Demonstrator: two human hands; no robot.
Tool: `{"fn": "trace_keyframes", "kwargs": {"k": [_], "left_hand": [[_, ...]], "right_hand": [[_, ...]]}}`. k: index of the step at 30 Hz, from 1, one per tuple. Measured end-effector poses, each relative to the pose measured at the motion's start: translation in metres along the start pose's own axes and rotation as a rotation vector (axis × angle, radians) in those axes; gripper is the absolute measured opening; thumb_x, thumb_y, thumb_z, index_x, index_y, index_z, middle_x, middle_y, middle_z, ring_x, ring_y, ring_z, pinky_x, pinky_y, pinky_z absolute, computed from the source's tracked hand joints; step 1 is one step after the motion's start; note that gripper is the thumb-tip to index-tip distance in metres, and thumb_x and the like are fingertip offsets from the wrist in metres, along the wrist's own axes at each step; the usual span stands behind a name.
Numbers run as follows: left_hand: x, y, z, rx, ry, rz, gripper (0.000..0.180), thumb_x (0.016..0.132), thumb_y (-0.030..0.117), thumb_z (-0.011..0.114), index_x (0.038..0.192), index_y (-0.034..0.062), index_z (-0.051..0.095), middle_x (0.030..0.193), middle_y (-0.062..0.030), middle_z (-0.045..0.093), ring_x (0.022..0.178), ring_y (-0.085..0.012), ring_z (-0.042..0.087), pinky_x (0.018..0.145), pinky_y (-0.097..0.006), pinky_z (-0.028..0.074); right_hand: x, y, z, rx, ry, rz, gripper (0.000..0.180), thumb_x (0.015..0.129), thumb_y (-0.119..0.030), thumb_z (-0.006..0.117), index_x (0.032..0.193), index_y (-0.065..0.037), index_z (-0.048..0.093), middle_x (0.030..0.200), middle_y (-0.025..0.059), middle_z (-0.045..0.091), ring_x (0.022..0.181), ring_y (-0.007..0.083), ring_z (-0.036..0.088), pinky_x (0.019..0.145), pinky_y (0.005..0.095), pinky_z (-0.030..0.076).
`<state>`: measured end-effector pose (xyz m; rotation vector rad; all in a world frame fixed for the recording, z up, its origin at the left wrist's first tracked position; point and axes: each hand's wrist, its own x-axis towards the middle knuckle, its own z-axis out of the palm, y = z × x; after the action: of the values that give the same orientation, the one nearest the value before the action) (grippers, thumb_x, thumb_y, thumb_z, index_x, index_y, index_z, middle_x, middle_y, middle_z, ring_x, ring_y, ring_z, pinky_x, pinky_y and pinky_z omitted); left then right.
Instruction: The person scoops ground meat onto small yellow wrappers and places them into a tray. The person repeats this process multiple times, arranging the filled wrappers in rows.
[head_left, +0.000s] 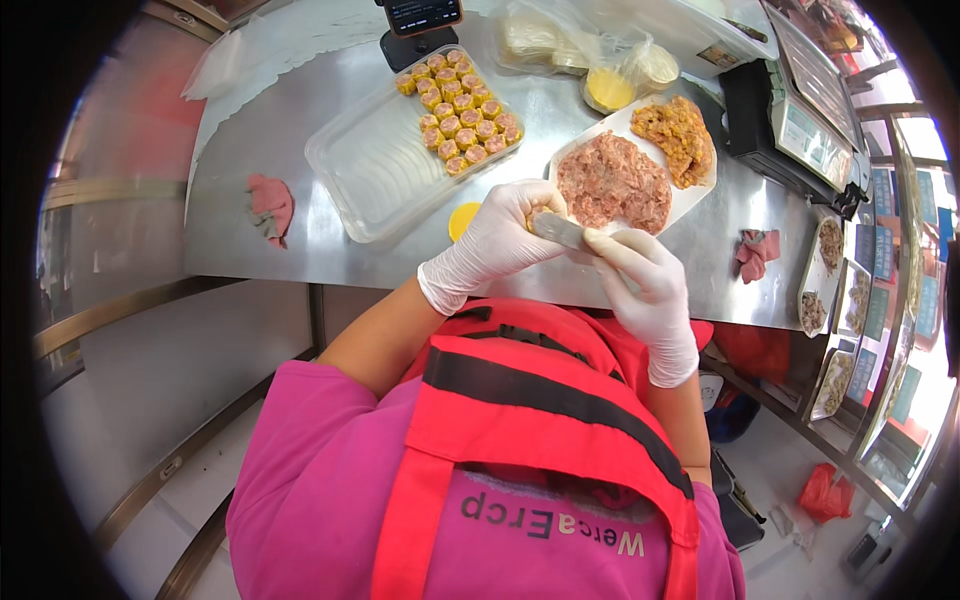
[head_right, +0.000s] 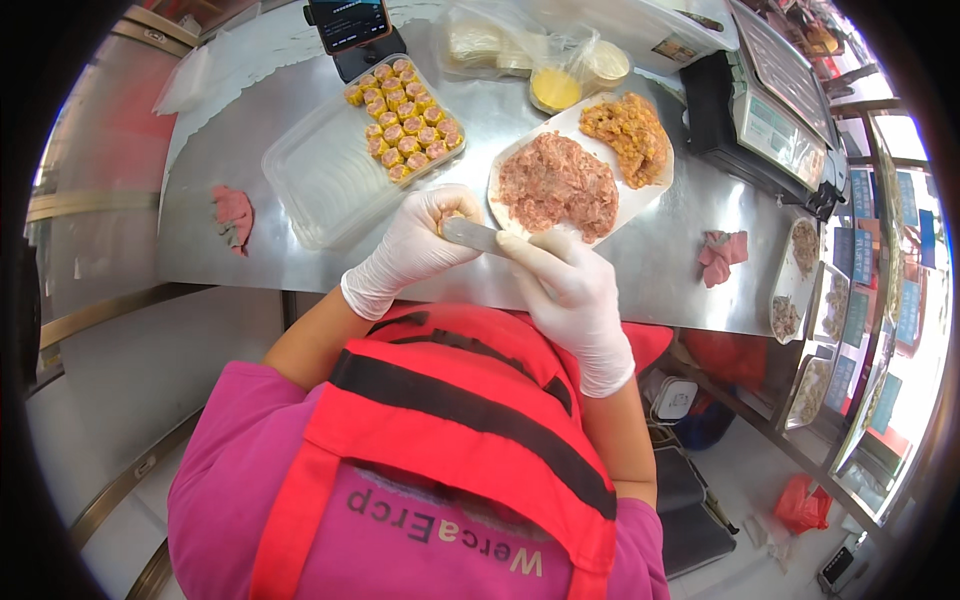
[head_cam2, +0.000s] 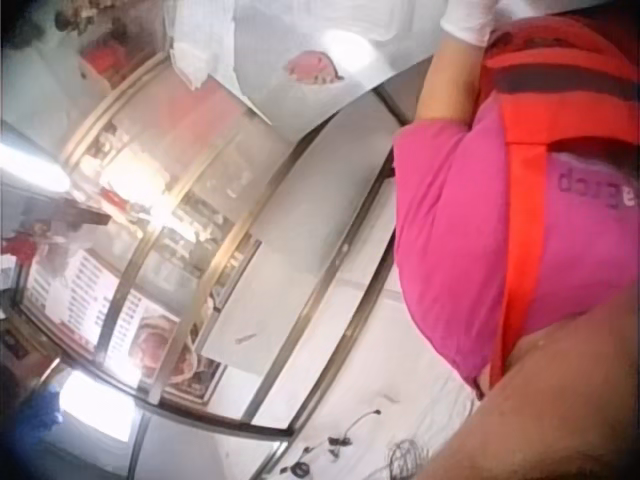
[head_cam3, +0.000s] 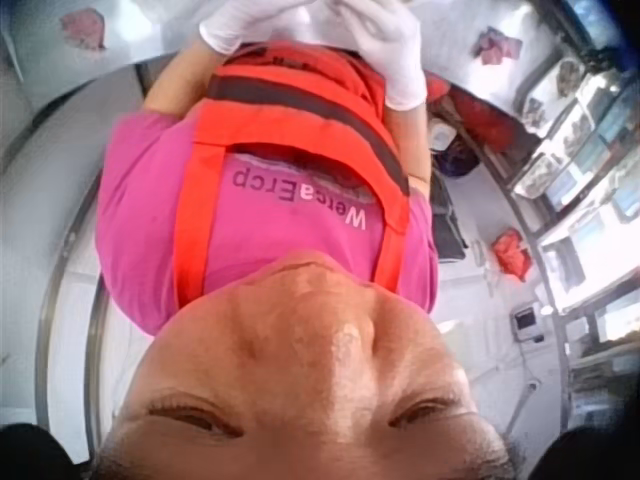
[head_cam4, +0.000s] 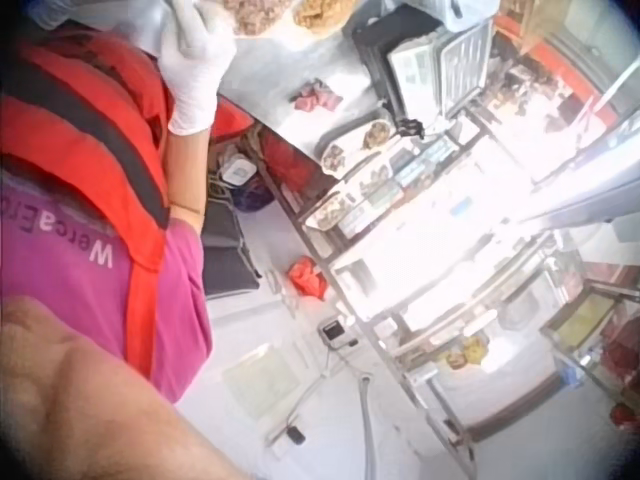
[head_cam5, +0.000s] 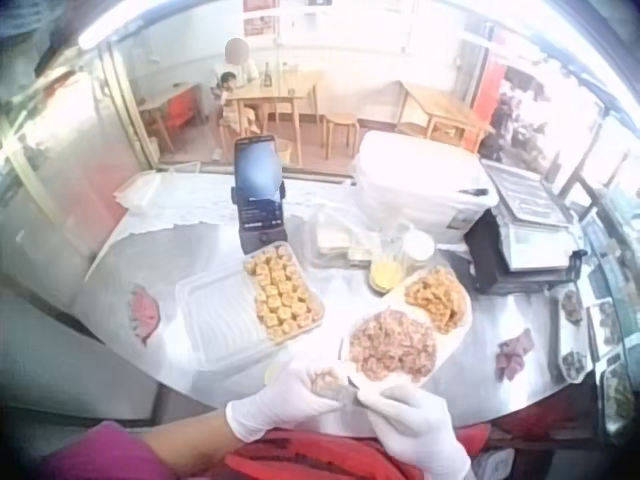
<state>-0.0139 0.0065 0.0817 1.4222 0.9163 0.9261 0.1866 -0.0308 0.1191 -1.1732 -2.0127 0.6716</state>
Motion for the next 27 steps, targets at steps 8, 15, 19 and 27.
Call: {"fn": "trace_keyframes", "kwargs": {"k": [8,15,19,27], "left_hand": [[-0.009,-0.012,-0.011,-0.02,0.012,0.027,0.014,0.073,-0.001,0.069,0.074,0.0036,0.056,0.076,0.001,0.054,0.072,-0.0068,0.05,0.064,-0.023,0.041],[-0.001,-0.009,-0.011,-0.016,0.047,0.108,0.017,0.069,0.005,0.077,0.075,0.0032,0.061,0.074,-0.0023,0.057,0.069,-0.0087,0.054,0.062,-0.025,0.045],[-0.007,-0.013,-0.021,-0.009,0.08,-0.039,0.024,0.068,0.008,0.078,0.083,0.0039,0.06,0.076,-0.0017,0.056,0.069,-0.0088,0.053,0.062,-0.025,0.045],[0.003,-0.027,-0.019,-0.036,0.27,0.084,0.055,0.084,0.0,0.062,0.136,-0.0008,0.043,0.122,-0.0079,0.048,0.114,-0.0143,0.048,0.1,-0.029,0.039]], "right_hand": [[-0.017,0.022,-0.01,0.071,-0.052,0.092,0.029,0.077,0.005,0.067,0.103,-0.007,0.07,0.086,0.0086,0.065,0.075,0.0215,0.063,0.067,0.0276,0.05],[0.007,-0.001,0.011,0.047,-0.084,0.032,0.028,0.078,0.006,0.067,0.104,-0.005,0.07,0.085,0.0093,0.064,0.075,0.0216,0.062,0.067,0.0282,0.048],[0.002,0.005,0.001,0.099,-0.092,0.129,0.026,0.08,0.004,0.066,0.104,-0.005,0.07,0.085,0.0095,0.063,0.078,0.0207,0.063,0.068,0.0275,0.048],[0.003,0.004,0.009,0.546,0.016,0.521,0.031,0.092,0.001,0.054,0.122,0.003,0.058,0.107,0.0055,0.062,0.099,0.011,0.057,0.089,0.0233,0.043]]}}
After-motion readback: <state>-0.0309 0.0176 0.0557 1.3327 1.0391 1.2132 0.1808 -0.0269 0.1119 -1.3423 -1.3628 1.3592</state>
